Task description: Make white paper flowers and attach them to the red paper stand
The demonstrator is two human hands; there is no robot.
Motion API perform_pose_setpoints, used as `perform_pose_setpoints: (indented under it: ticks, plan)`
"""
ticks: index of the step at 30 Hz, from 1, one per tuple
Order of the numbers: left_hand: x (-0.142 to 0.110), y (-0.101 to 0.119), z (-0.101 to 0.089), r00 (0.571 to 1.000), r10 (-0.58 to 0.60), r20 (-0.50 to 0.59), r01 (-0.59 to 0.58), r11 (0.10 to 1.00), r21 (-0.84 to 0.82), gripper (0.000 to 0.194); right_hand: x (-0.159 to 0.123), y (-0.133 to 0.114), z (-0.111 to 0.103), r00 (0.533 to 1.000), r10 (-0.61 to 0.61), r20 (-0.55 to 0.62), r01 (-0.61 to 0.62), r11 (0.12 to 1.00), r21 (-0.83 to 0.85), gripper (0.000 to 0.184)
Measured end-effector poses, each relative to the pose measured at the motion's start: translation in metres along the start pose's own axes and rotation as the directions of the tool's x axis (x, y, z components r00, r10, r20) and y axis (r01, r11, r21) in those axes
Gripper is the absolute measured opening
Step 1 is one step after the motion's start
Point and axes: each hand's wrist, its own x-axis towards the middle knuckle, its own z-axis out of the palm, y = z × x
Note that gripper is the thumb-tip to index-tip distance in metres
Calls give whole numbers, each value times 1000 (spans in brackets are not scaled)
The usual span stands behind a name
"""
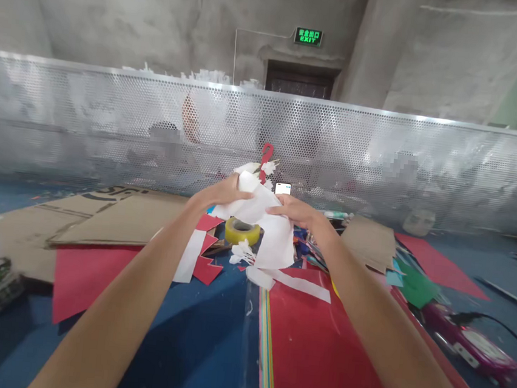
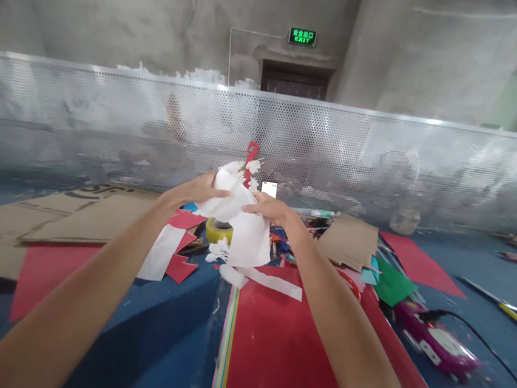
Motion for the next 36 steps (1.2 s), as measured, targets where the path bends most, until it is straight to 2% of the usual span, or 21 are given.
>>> perform_pose_setpoints:
  ticks: [2, 4, 7, 10, 14, 16, 18, 21, 23, 28, 31, 34, 36]
  plan:
    - [3, -1, 5, 1000, -16, 12, 15, 995, 94, 85, -3, -3, 3, 999, 4, 38, -5, 1000, 3, 38]
    - [2, 3, 11, 1000, -20, -17, 23, 973, 228, 91, -3, -5, 8, 999, 17, 45, -18, 999, 31, 38]
    - [-2, 10, 21, 998, 28, -50, -9, 936, 352, 75, 4, -4, 13, 1000, 19, -15, -17, 992, 128, 33]
    - [-4, 18, 30, 986, 165, -35, -136, 901, 413, 55, 13, 2, 15, 994, 22, -106, 1, 977, 212, 30]
    - [0, 30, 28, 947, 314, 68, -315, 867, 385, 54, 19, 9, 11, 987, 61, -149, -14, 955, 298, 36]
    - [1, 37, 24, 923, 360, 136, -385, 864, 324, 49, 19, 9, 9, 988, 27, -155, 29, 937, 349, 42]
    - [1, 42, 20, 919, 372, 132, -395, 876, 277, 47, 17, 7, 7, 984, -23, -175, 87, 925, 370, 42]
    - [-1, 44, 18, 943, 320, 89, -329, 935, 134, 60, 12, 0, 7, 969, -96, -229, 171, 926, 336, 33]
    - [-2, 41, 17, 954, 271, 125, -273, 962, -2, 62, 8, -4, 7, 967, -115, -227, 178, 943, 280, 31]
    - [-5, 29, 10, 978, 92, 188, -40, 963, -267, 56, 5, 0, -1, 993, -74, -97, 83, 993, 87, 47]
    - [-7, 19, 4, 979, -31, 201, 112, 909, -403, 57, 7, 9, -11, 998, -21, -65, 20, 1000, -15, 43]
    - [-7, 6, -2, 978, -66, 197, 149, 884, -444, 56, 8, 14, -20, 998, 31, -57, -33, 999, -27, 34]
    - [-6, -2, -4, 984, -81, 159, 135, 921, -365, 57, 7, 14, -21, 997, 38, -61, -38, 999, 7, 30]
